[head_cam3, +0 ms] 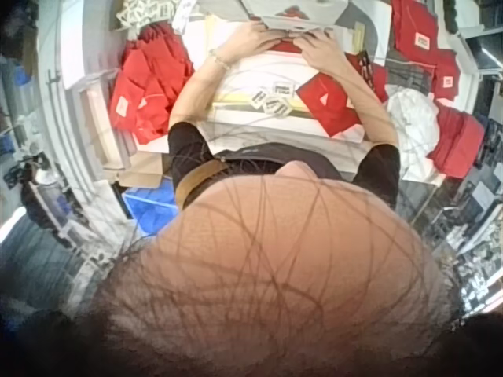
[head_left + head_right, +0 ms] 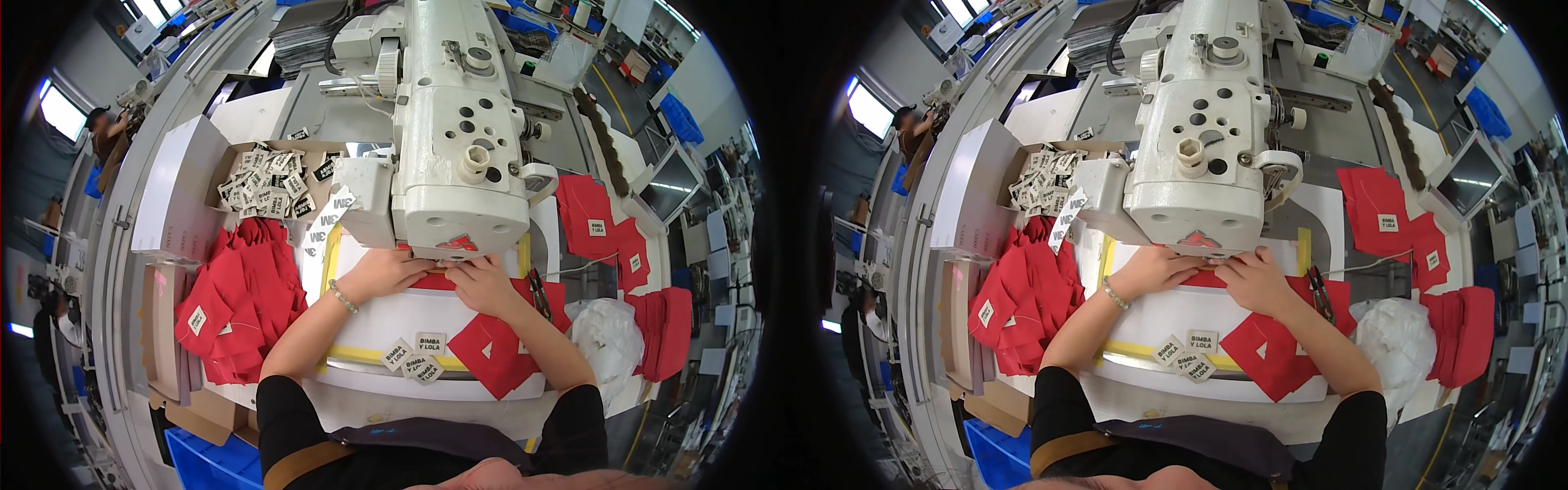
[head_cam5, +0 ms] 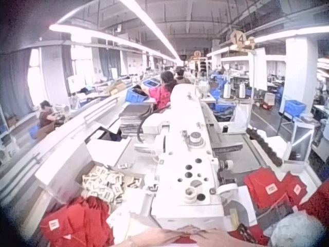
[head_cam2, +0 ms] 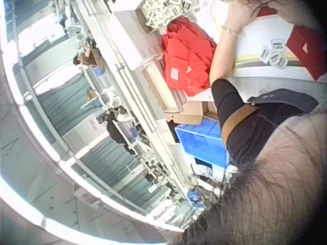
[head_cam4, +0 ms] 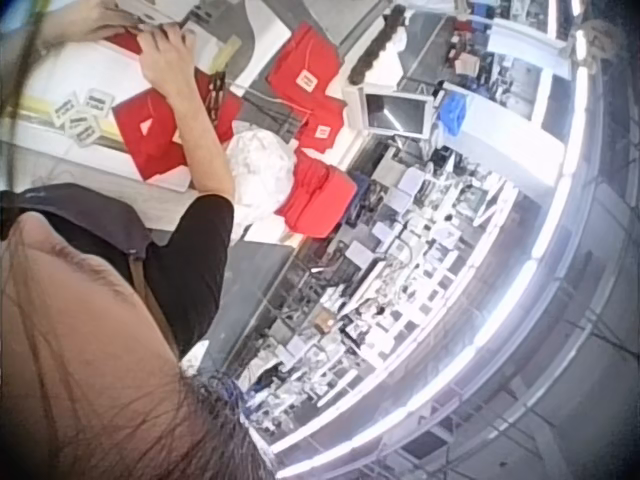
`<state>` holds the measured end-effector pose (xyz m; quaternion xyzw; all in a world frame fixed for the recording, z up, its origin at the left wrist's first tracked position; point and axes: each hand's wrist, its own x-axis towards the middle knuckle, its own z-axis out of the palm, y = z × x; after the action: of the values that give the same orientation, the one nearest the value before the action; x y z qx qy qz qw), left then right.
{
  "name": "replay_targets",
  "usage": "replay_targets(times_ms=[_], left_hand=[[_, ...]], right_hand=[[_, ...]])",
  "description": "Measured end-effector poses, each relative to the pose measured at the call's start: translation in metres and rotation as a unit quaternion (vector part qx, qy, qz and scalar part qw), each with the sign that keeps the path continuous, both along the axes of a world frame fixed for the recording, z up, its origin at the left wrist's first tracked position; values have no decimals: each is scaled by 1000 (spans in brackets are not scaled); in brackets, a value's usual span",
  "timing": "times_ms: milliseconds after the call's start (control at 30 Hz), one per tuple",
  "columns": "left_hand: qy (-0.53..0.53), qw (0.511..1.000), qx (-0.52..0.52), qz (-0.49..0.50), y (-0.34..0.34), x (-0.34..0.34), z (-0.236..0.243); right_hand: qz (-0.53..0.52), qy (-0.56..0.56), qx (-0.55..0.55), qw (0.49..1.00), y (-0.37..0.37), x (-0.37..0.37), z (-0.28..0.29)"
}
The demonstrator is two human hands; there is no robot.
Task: The person places small white rectangular labels onto red fabric pieces and sews them using a sewing machine. The person repeatedly picks up a label, aligns it on a red fabric piece, and feeds it through the sewing machine to attach it. Finished pieces are stacked on the table.
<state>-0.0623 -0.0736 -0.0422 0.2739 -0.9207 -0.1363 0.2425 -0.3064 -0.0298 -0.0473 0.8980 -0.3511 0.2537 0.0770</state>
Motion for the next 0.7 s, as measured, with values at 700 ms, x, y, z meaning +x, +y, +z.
replay_targets(times_ms=[700], left_hand=[[29,990,-128,52,-2,20,2]], right_hand=[[-365,100,166,910,70,-63,76]])
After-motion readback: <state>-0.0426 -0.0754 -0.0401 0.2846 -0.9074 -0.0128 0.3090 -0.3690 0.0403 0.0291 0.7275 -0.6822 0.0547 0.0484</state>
